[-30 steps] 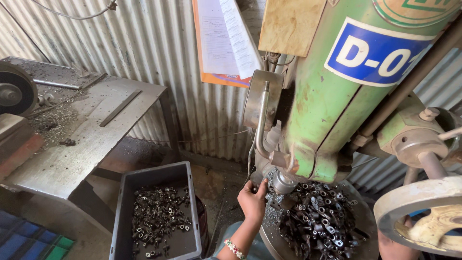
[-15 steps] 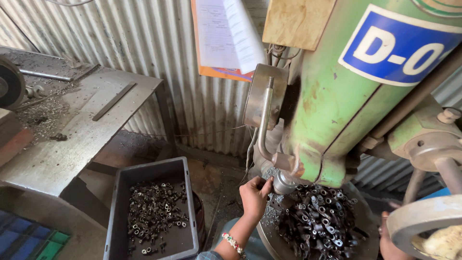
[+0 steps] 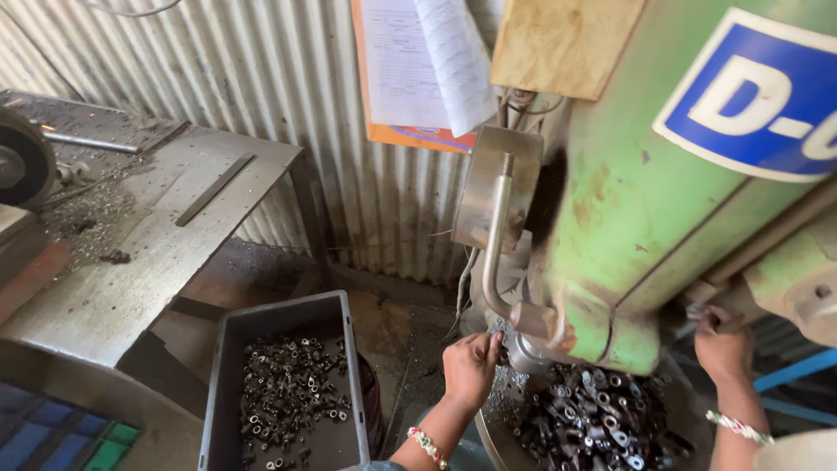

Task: The person repeatedly picks small metal parts from a bin, places them under a drill press, and operates the machine to drill holes. They then remove the processed parts and place them on the machine table, continuing the cycle with new parts.

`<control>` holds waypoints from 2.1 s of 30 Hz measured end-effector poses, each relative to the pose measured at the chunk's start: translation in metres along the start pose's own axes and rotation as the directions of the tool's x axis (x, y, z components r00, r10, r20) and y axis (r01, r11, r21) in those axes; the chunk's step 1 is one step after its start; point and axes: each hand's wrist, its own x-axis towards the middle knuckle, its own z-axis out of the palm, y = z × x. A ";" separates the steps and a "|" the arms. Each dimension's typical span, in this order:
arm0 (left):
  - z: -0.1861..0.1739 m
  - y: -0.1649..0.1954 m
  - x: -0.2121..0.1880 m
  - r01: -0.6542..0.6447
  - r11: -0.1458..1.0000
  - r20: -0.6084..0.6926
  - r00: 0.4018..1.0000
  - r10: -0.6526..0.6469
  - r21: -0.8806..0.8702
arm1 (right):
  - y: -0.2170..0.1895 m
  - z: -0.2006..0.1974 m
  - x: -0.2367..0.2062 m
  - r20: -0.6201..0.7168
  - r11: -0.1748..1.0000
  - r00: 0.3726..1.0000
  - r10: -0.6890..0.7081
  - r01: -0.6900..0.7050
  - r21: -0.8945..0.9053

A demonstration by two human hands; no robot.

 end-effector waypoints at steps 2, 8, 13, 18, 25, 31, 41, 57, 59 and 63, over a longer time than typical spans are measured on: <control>-0.001 0.003 -0.001 0.034 0.999 0.014 0.999 -0.035 0.009 | 0.000 -0.003 -0.004 0.054 0.996 0.997 0.058 -0.055 -0.066; 0.002 0.006 0.001 0.117 0.993 0.025 0.993 -0.118 0.032 | 0.000 -0.035 -0.053 0.304 0.963 0.940 0.155 -0.213 0.166; 0.005 -0.005 -0.001 0.187 0.982 0.097 0.978 -0.186 -0.003 | 0.007 -0.019 -0.063 0.191 0.879 0.960 0.205 -0.267 0.396; 0.004 -0.010 0.001 0.124 0.987 0.109 0.988 -0.113 -0.104 | -0.006 0.024 -0.017 -0.212 0.993 0.971 0.107 -0.093 0.073; 0.002 -0.003 0.007 0.111 0.990 0.121 0.988 -0.100 -0.085 | -0.043 0.000 0.073 -0.246 0.959 0.938 -0.242 0.193 -0.208; -0.006 0.008 0.004 0.143 0.989 0.153 0.977 -0.146 0.029 | -0.035 -0.023 0.008 0.065 0.960 0.998 -0.026 0.043 -0.275; -0.009 0.012 -0.001 0.173 0.979 0.194 0.962 -0.192 0.107 | 0.022 -0.144 -0.197 0.303 0.852 0.895 0.326 -0.417 0.317; -0.035 -0.008 -0.022 0.233 0.683 0.098 0.968 -0.231 -0.693 | -0.006 -0.126 -0.195 0.046 0.949 0.949 0.312 -0.309 -0.064; -0.034 0.004 -0.036 0.168 0.615 0.062 0.980 -0.190 -0.771 | -0.003 -0.123 -0.196 0.061 0.953 0.953 0.295 -0.289 -0.090; -0.037 0.027 -0.050 0.044 0.602 -0.039 0.992 -0.124 -0.797 | 0.003 -0.120 -0.197 -0.041 0.983 0.992 0.119 -0.123 -0.133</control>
